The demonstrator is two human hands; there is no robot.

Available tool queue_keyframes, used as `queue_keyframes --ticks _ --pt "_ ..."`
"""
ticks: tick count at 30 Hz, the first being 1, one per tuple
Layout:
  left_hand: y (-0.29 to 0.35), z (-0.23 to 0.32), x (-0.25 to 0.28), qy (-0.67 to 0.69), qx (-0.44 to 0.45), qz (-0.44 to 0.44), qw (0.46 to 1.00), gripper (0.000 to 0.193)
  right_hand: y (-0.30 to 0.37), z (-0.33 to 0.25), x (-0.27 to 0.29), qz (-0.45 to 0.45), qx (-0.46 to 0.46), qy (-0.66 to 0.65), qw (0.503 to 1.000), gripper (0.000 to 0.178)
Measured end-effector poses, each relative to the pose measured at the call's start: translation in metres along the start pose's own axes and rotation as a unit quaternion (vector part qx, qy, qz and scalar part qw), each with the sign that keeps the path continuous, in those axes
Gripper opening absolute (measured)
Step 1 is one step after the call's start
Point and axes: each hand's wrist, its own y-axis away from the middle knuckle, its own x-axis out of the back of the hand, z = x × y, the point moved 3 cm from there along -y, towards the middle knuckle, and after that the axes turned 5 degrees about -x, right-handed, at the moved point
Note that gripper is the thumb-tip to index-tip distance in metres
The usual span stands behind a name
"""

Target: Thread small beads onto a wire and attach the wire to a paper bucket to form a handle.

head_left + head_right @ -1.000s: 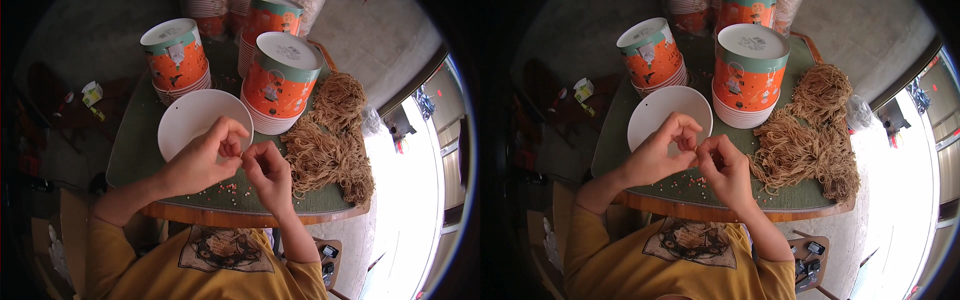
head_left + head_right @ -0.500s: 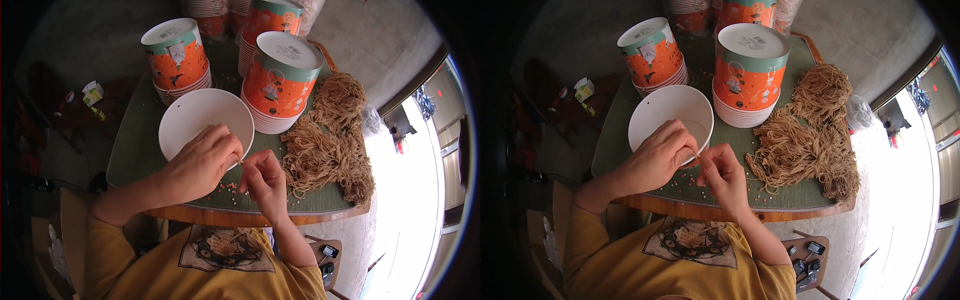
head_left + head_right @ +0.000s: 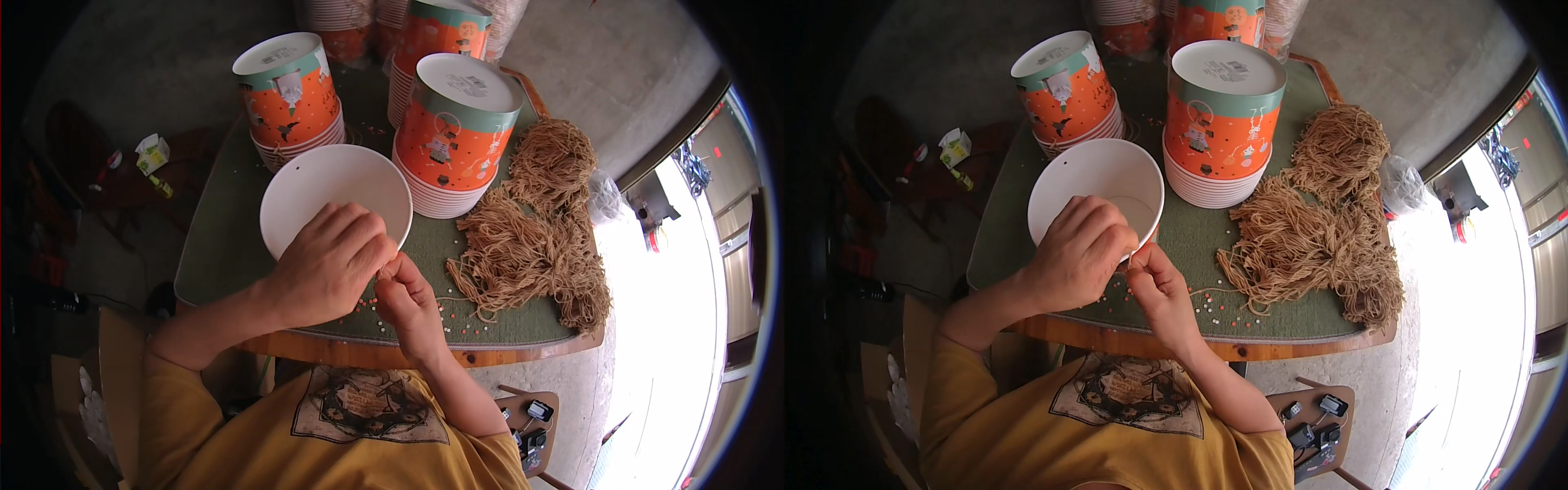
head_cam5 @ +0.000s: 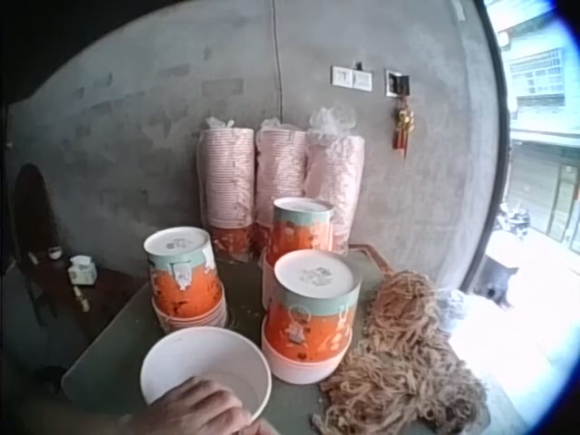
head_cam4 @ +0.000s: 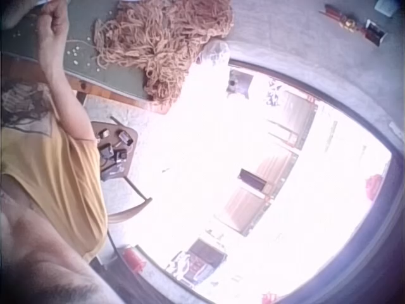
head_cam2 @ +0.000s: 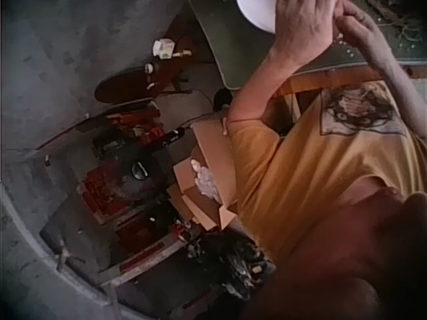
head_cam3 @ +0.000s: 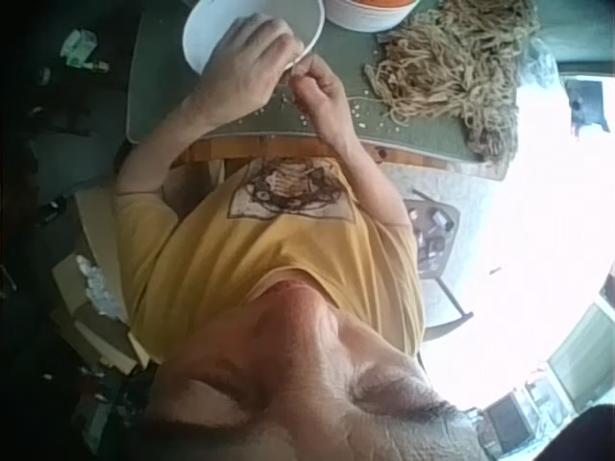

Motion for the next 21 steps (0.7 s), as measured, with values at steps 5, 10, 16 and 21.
queue_keyframes --ticks 5,10,16,21 --pt "0.021 -0.003 0.007 -0.058 -0.044 0.145 0.987 0.033 0.019 0.002 -0.017 0.033 -0.021 0.033 0.999 0.014" --pt "0.077 0.030 0.006 0.082 0.063 0.190 0.976 0.033 0.046 0.013 -0.017 0.000 0.003 0.263 0.965 0.019" --pt "0.074 0.036 -0.029 0.484 0.374 0.127 0.781 0.021 0.050 0.021 -0.031 -0.038 0.056 0.315 0.947 0.014" --pt "0.073 0.035 -0.036 0.633 0.421 0.094 0.643 0.021 0.052 0.032 -0.031 -0.038 0.056 0.303 0.951 0.012"
